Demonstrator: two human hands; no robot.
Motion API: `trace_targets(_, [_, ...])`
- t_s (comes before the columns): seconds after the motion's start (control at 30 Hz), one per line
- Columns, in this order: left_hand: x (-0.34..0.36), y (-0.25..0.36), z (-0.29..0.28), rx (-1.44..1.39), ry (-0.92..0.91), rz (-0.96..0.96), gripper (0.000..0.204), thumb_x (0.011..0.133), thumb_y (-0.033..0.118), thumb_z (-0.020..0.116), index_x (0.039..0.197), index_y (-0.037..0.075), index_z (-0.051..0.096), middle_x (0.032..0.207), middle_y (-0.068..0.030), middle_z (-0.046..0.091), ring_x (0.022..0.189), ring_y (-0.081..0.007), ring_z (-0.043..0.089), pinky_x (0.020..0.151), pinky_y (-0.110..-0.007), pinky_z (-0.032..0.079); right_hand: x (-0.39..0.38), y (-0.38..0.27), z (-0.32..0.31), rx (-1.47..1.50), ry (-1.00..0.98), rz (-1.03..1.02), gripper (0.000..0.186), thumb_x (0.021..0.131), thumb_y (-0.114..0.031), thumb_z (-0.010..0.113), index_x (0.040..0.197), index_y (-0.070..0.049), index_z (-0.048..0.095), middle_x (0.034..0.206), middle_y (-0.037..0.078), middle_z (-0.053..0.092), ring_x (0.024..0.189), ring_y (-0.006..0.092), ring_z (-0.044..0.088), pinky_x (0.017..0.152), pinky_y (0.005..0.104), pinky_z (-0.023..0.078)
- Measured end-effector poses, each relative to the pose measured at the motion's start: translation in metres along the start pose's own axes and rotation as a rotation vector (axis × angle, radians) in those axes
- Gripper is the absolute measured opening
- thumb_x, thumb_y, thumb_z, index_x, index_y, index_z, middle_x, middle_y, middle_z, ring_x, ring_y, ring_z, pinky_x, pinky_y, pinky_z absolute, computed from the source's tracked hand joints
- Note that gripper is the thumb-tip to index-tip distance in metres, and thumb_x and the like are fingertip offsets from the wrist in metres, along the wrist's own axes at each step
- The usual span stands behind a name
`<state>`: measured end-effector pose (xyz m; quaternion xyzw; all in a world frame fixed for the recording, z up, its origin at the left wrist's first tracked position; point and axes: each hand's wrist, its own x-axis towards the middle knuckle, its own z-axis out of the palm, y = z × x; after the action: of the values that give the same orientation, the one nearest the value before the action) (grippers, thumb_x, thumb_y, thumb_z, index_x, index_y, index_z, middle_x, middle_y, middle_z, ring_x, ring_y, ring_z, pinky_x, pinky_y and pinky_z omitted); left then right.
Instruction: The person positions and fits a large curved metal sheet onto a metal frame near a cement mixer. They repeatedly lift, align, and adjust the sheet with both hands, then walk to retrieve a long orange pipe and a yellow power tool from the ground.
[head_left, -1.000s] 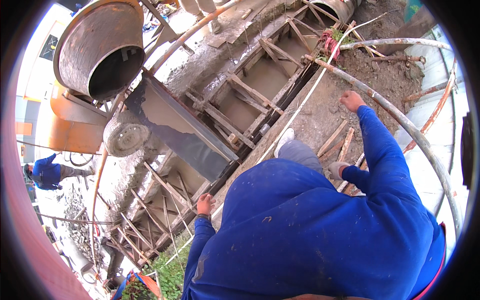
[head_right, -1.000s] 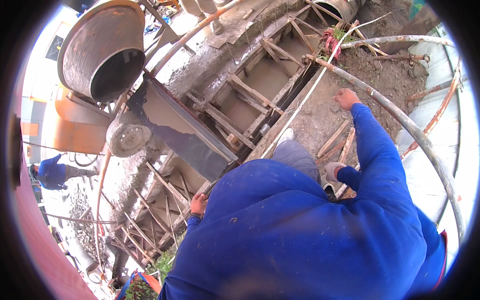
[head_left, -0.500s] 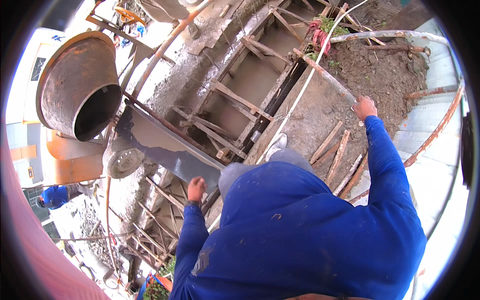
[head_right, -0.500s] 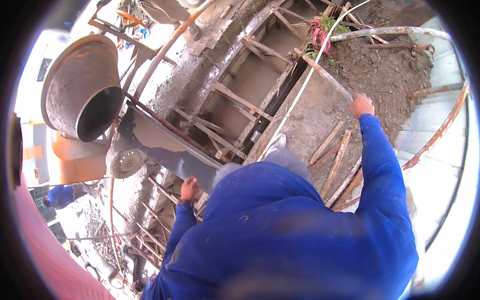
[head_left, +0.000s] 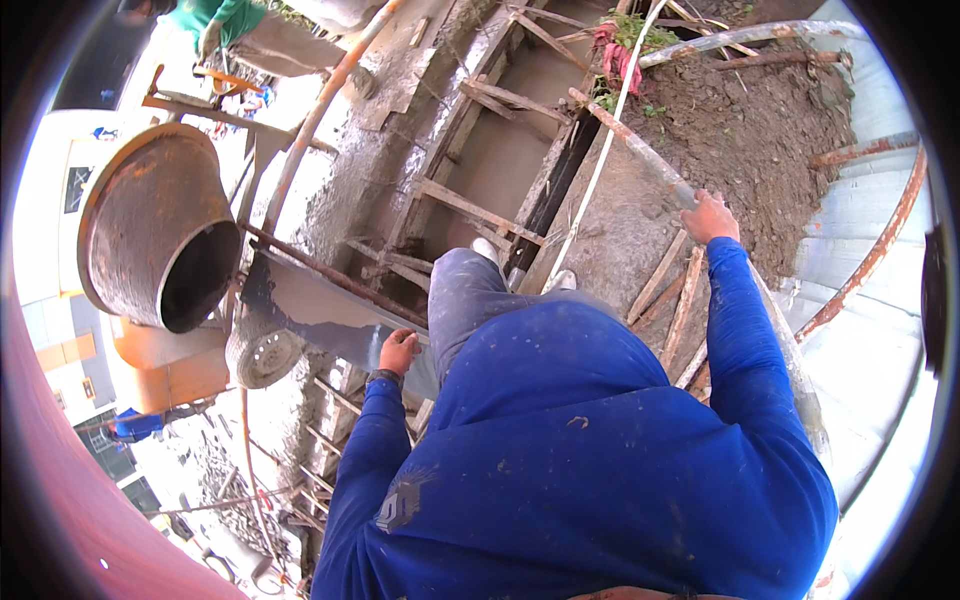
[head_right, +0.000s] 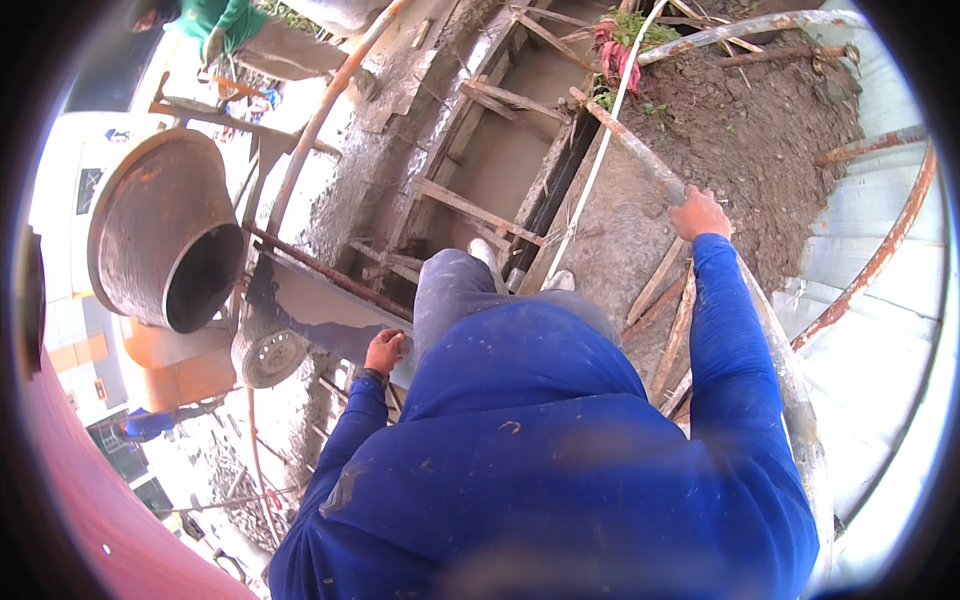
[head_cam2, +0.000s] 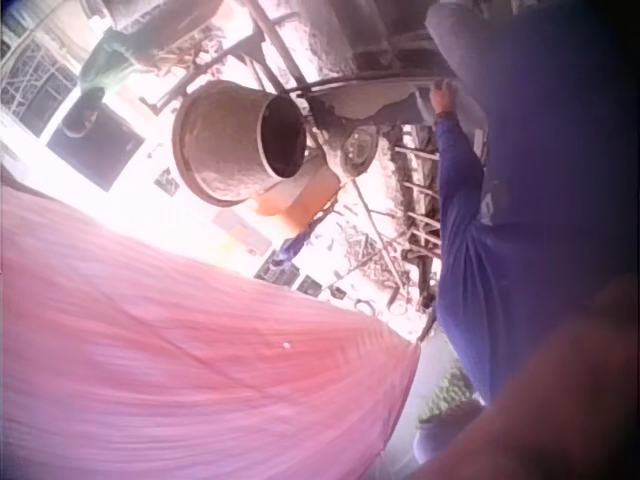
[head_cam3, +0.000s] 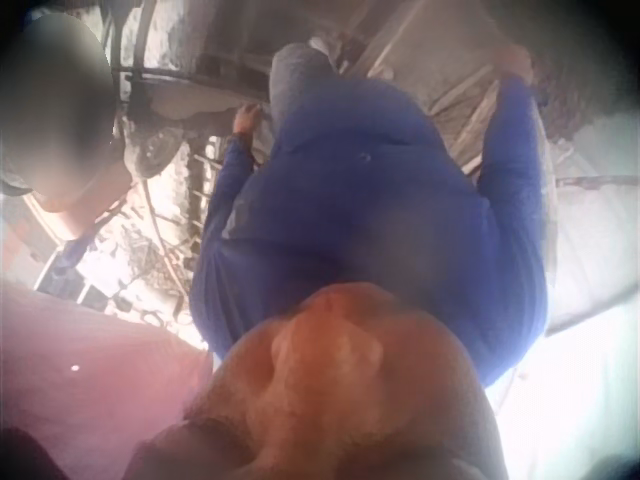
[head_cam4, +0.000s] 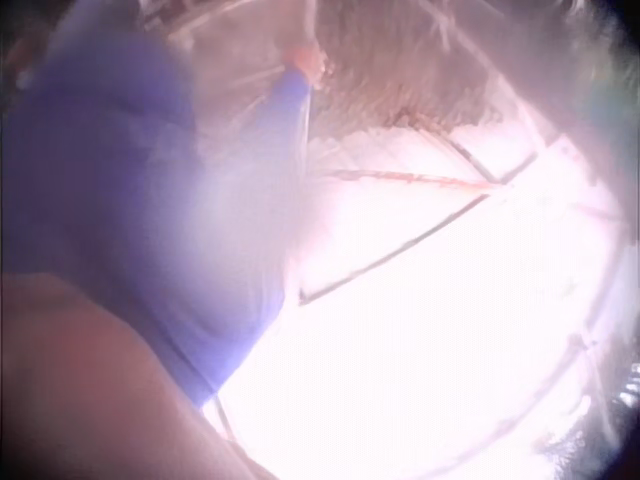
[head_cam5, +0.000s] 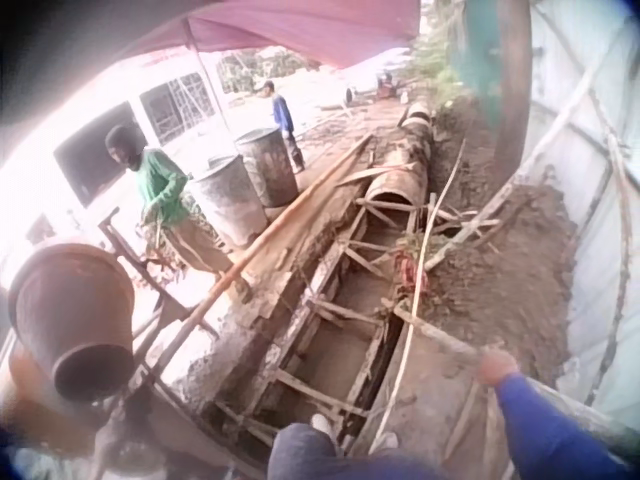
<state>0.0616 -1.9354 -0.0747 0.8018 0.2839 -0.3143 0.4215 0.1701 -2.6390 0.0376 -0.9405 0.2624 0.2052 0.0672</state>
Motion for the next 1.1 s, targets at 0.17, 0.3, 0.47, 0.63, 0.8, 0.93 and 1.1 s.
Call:
trace_targets(0.17, [0.062,0.038,-0.004,0.110,-0.098,-0.022,0.036,0.100,0.027,0.065,0.131,0.008,0.062,0.111,-0.0051,0.072,0.094,-0.0204,0.074,0.075,-0.037,0.057,-0.001,-0.011,-0.001,-0.008,0.036,0.035,0.057,0.092,-0.044,0.068,0.138,-0.012,0.058,0.136,0.024,0.061,0.120,0.0423,0.065,0.101,0.0526,0.053])
trace_targets(0.3, [0.137,0.102,0.000,0.127,-0.149,0.104,0.035,0.100,0.023,0.064,0.130,0.006,0.063,0.106,-0.0059,0.072,0.091,-0.0185,0.073,0.072,-0.033,0.056,0.020,-0.012,0.015,-0.064,0.013,0.084,0.056,0.092,-0.046,0.068,0.134,-0.010,0.059,0.130,0.023,0.065,0.118,0.0422,0.066,0.099,0.0530,0.054])
trace_targets(0.47, [0.234,0.177,0.002,0.076,-0.188,0.272,0.031,0.097,0.019,0.065,0.121,0.000,0.067,0.094,-0.0082,0.074,0.080,-0.0164,0.073,0.067,-0.029,0.054,0.067,-0.026,0.027,-0.054,-0.063,0.144,0.056,0.094,-0.045,0.064,0.134,-0.007,0.056,0.123,0.024,0.069,0.113,0.0425,0.068,0.097,0.0521,0.055])
trace_targets(0.63, [0.301,0.230,-0.001,0.102,-0.277,0.226,0.035,0.099,0.022,0.064,0.129,0.003,0.064,0.110,-0.0094,0.070,0.092,-0.0191,0.072,0.077,-0.032,0.057,0.079,-0.031,0.040,-0.173,-0.132,0.273,0.050,0.097,-0.039,0.059,0.137,-0.009,0.052,0.124,0.024,0.069,0.111,0.0423,0.070,0.096,0.0525,0.055])
trace_targets(0.8, [0.337,0.243,-0.042,0.112,-0.315,0.168,0.034,0.100,0.020,0.064,0.129,0.003,0.063,0.109,-0.0090,0.071,0.093,-0.0197,0.073,0.077,-0.033,0.058,0.088,-0.038,0.045,-0.215,-0.167,0.297,0.051,0.098,-0.036,0.062,0.140,-0.010,0.050,0.127,0.021,0.067,0.114,0.0397,0.069,0.095,0.0517,0.055])
trace_targets(0.93, [0.376,0.230,-0.100,0.148,-0.329,0.092,0.033,0.100,0.018,0.063,0.129,0.003,0.063,0.107,-0.0076,0.072,0.092,-0.0186,0.073,0.074,-0.032,0.058,0.095,-0.050,0.040,-0.235,-0.156,0.330,0.052,0.098,-0.034,0.064,0.141,-0.010,0.050,0.130,0.020,0.065,0.117,0.0386,0.067,0.096,0.0508,0.055])
trace_targets(1.1, [0.363,0.270,-0.123,0.070,-0.276,-0.005,0.027,0.100,0.016,0.063,0.122,0.000,0.064,0.104,-0.0076,0.070,0.085,-0.0168,0.072,0.072,-0.029,0.057,0.096,-0.052,0.035,-0.200,-0.233,0.427,0.065,0.097,-0.032,0.064,0.154,-0.009,0.041,0.140,0.022,0.060,0.125,0.0404,0.062,0.105,0.0497,0.050])
